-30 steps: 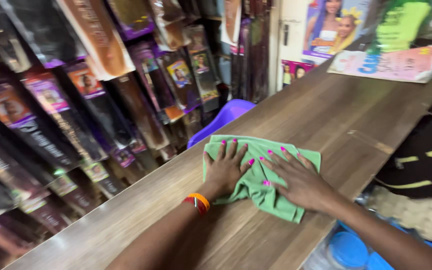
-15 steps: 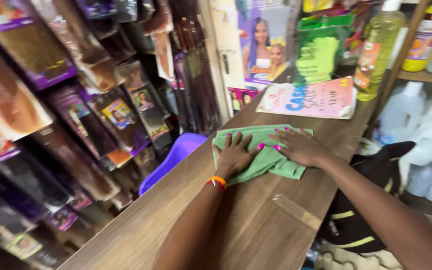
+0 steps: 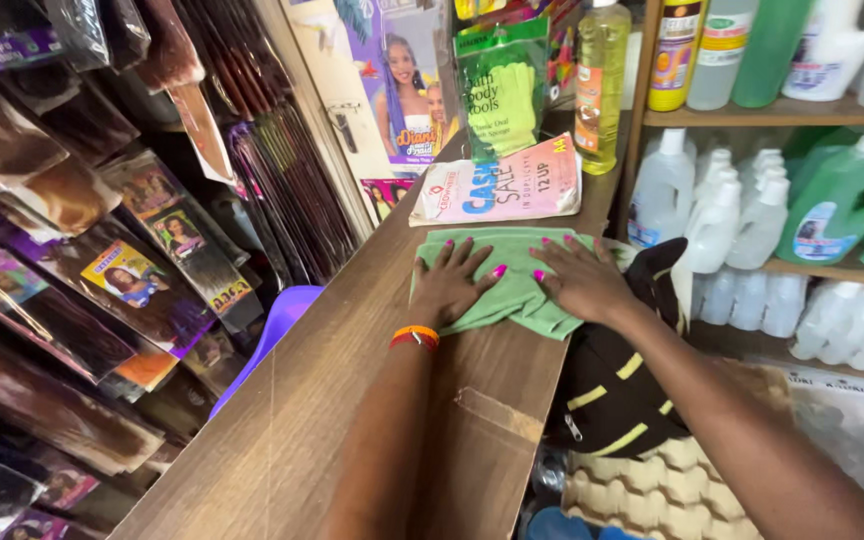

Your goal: The person wipes a wooden counter and a shelf with a green cloth, then picks up and wipes several shampoo bottles with a blue cloth before placing them back on the shelf.

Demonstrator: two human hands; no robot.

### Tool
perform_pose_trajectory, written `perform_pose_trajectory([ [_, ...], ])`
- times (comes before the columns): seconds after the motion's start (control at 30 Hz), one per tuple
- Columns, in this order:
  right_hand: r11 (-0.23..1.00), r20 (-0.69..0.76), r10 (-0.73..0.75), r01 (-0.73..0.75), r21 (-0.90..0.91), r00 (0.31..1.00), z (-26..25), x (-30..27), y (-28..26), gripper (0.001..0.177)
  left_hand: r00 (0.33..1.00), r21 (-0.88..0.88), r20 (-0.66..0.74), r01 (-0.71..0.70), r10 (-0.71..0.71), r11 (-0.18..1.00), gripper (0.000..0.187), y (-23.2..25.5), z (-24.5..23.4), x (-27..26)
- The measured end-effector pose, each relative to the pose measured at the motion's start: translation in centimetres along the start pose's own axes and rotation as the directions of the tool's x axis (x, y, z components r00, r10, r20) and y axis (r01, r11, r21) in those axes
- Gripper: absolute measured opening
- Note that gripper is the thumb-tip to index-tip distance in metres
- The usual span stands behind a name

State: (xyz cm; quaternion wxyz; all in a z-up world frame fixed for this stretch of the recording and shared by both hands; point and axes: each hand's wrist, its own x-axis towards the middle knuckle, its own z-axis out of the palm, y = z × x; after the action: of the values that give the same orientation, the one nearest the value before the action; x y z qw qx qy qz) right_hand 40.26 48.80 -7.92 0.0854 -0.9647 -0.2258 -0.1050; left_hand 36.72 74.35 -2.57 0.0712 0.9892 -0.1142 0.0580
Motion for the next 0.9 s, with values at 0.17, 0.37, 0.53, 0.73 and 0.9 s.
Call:
perform_pose_trajectory([
  [0.17, 1.000, 0.052, -0.014, 0.013, 0.025, 0.999, -1.9, -5.5, -6.0, 0.059, 0.998, 0.013, 0.052, -0.026, 0.025, 1.000, 0.076, -0.3, -1.3, -8.0],
  [0.37, 0.993, 0.142, 0.065, -0.078, 0.093, 0.988, -4.4, -11.8, -21.9, 0.084, 0.997, 0.029, 0.050, 0.057, -0.058, 0.998, 0.072, -3.8, -3.4, -21.0],
  [0.53, 0.993, 0.076, -0.118, 0.117, 0.021, 0.990, -6.4, -19.4, -34.7, 0.076, 0.985, 0.080, 0.024, 0.169, -0.172, 0.982, 0.070, -9.0, -6.0, -35.9],
  [0.73, 0.952, 0.107, -0.302, 0.293, 0.089, 0.947, -7.4, -26.7, -48.9, 0.071, 0.929, 0.086, 0.011, 0.368, -0.370, 0.926, 0.070, -13.0, -9.7, -53.7],
  [0.9, 0.895, 0.117, -0.443, 0.431, 0.120, 0.889, -8.5, -31.6, -57.0, 0.070, 0.872, 0.102, 0.000, 0.487, -0.490, 0.867, 0.071, -13.8, -11.7, -64.7],
])
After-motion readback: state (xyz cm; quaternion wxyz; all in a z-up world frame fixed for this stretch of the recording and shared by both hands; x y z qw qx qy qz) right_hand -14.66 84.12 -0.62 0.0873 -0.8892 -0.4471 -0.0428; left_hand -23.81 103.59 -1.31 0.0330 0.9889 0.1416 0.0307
